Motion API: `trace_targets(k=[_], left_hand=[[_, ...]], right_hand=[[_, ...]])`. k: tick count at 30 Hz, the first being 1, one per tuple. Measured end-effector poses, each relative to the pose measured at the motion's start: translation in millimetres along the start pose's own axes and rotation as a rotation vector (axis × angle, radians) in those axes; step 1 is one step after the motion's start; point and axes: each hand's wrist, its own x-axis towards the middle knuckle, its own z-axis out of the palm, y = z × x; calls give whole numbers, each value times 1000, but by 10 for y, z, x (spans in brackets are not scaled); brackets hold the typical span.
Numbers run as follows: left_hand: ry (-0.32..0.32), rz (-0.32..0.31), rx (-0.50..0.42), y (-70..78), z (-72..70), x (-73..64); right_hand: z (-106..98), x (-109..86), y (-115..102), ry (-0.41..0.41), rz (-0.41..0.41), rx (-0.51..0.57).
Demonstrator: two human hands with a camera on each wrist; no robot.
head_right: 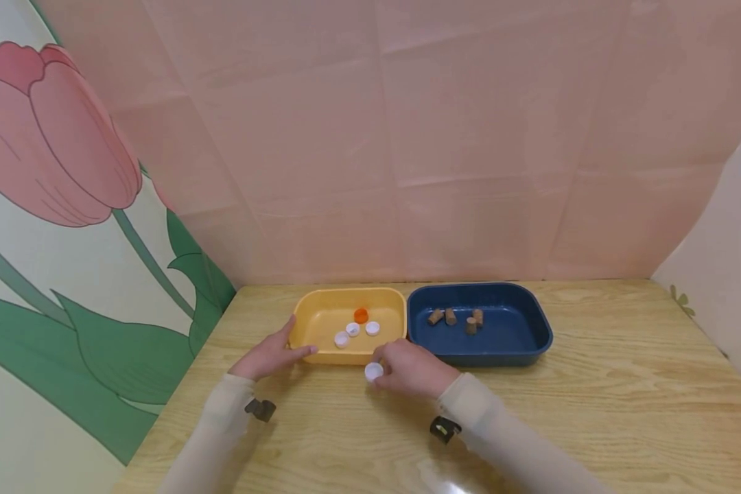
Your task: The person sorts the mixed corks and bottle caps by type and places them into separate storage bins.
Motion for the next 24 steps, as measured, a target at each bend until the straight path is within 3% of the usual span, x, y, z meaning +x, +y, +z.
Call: trace_targets(k=[12, 18, 24], left_hand=[[0, 15, 1, -18, 0, 13], [6, 23, 3, -24, 2, 16], [4, 8, 10, -16, 1, 4]], right_hand=[[-134, 25, -17, 4, 49, 43], [-222, 70, -18, 34, 63, 22], [-362, 206, 27, 63, 129, -18]])
